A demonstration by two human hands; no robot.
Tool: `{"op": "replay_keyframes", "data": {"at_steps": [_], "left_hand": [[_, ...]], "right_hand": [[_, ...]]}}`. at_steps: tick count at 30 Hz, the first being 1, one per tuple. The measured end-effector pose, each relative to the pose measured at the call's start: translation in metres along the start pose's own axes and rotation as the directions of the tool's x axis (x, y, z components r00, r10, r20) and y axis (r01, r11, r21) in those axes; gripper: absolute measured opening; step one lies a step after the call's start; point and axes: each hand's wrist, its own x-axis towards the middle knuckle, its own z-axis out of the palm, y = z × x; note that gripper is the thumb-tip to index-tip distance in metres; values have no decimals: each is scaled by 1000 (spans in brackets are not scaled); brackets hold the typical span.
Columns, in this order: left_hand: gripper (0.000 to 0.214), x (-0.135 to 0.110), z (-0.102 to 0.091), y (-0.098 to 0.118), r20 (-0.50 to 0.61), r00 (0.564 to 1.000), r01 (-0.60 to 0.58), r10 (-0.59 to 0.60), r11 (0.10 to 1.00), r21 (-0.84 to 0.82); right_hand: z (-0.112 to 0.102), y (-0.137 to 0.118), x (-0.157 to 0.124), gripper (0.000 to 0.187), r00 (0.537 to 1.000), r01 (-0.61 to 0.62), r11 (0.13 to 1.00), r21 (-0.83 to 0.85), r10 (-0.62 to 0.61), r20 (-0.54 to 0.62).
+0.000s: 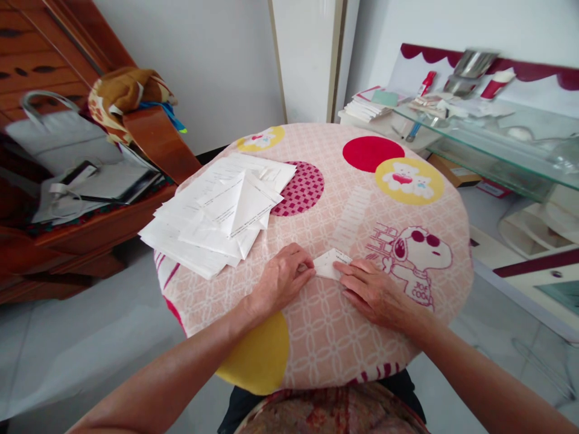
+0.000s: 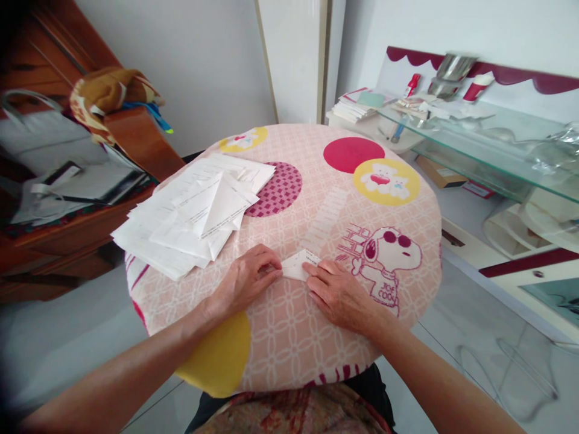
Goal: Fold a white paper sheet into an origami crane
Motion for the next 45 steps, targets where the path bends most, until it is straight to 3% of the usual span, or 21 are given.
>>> {"op": "replay_keyframes", "data": {"at_steps": [5,14,21,27,41,45], "left_hand": [[2,7,0,-3,63,996,71,-71,997,-3],[12,7,1,-7,81,993,84,-88,995,51],[12,11,2,-6,99,988,108,-119,988,114],[13,13,1,-4,121,987,90,-105,988,127],[14,15,3,-5,113,987,100,-117,984,146],[6,12,6,-4,42,997,52,-60,986,158]], "right_hand": [[1,0,0,18,1000,0,1000,-17,0,7],[1,-1,0,20,1000,-22,1000,9,22,12],[4,0,-1,34,999,35,997,-67,-34,15],[9,-4,2,37,999,-15,991,-130,20,37],[9,-7,5,34,999,-22,984,-175,29,39],[9,-8,6,33,999,-28,984,-177,35,37]]}}
